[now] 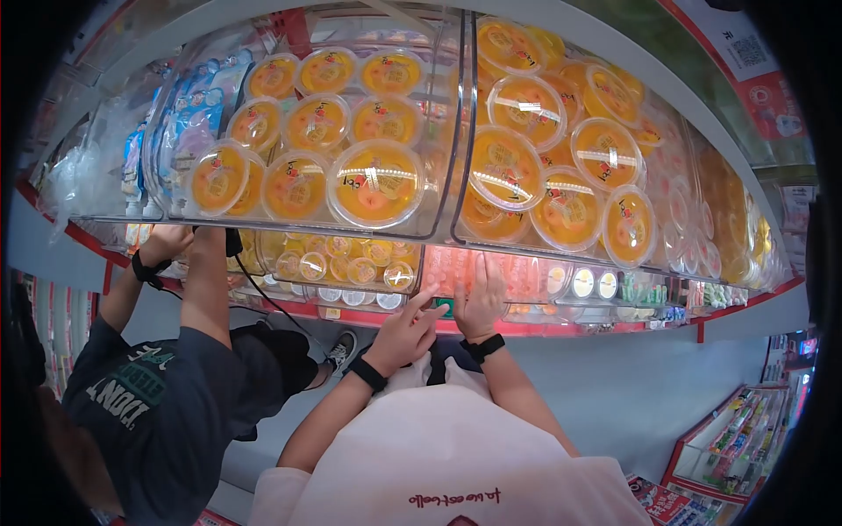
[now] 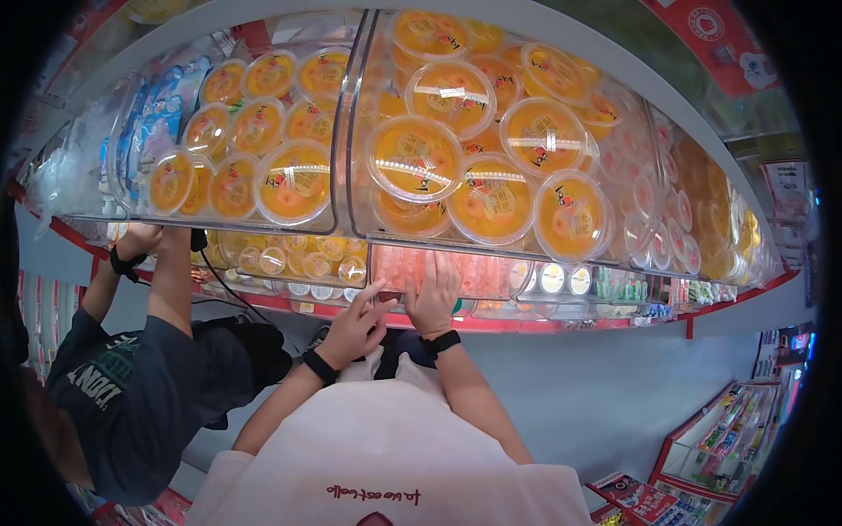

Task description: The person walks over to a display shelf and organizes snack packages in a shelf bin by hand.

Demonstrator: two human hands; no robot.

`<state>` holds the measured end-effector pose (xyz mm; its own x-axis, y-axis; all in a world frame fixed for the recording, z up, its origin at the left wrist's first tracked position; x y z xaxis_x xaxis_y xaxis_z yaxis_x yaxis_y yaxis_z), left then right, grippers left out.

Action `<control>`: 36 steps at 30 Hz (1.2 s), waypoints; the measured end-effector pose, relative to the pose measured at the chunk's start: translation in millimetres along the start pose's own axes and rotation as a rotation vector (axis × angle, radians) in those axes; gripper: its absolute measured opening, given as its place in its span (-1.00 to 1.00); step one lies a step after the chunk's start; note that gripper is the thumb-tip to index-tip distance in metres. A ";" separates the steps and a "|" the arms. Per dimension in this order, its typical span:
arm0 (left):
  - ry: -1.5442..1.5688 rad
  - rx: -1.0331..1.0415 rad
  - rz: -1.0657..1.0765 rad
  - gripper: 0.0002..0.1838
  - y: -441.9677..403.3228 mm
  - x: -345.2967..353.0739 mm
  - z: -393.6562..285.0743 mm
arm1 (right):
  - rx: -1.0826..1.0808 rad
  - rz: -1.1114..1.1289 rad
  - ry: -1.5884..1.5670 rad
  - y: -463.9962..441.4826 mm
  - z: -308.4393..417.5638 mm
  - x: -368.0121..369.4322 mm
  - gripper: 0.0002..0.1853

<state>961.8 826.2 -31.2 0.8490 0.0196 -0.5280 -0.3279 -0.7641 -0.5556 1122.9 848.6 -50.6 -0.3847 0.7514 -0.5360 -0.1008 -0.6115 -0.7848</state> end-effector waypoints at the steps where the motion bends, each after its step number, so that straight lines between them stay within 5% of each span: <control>1: -0.002 -0.001 0.001 -0.47 0.9 -2.3 2.0 | 0.021 -0.027 -0.016 1.5 -1.9 1.3 -0.40; 4: -0.020 -0.030 -0.213 -0.48 0.2 -19.8 3.7 | 0.032 -0.046 -0.025 5.6 -2.5 -0.5 -0.39; 6: -0.119 -0.245 -0.343 -0.50 -4.5 -30.9 16.4 | 0.018 -0.041 -0.023 3.8 -2.4 -0.7 -0.39; 11: -0.179 -0.520 -0.323 -0.38 -5.1 -34.9 38.4 | -0.042 -0.009 -0.007 4.8 -1.7 -0.9 -0.40; 18: -0.535 -0.257 -0.201 -0.34 -24.0 -30.5 31.5 | -0.045 0.040 0.010 2.0 0.7 -2.1 -0.42; 31: -0.600 -0.246 -0.009 -0.32 -38.9 -19.0 37.8 | -0.048 0.054 0.045 -4.5 4.4 -6.2 -0.45; 36: -0.612 -0.186 -0.090 -0.34 -35.3 -21.1 38.6 | -0.069 0.067 0.048 -7.0 5.0 -9.5 -0.47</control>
<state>939.4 877.7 -25.2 0.4622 0.4109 -0.7858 -0.1425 -0.8402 -0.5232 1122.7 844.5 -38.5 -0.3439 0.7214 -0.6011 -0.0123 -0.6435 -0.7653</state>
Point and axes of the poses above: each hand's wrist, its own y-axis away from the middle knuckle, its own x-axis out of the palm, z = x × y, the point moved 4 cm from there along -y, towards the middle knuckle, and after that the axes turned 13 degrees about -z, right-handed, at the moved point
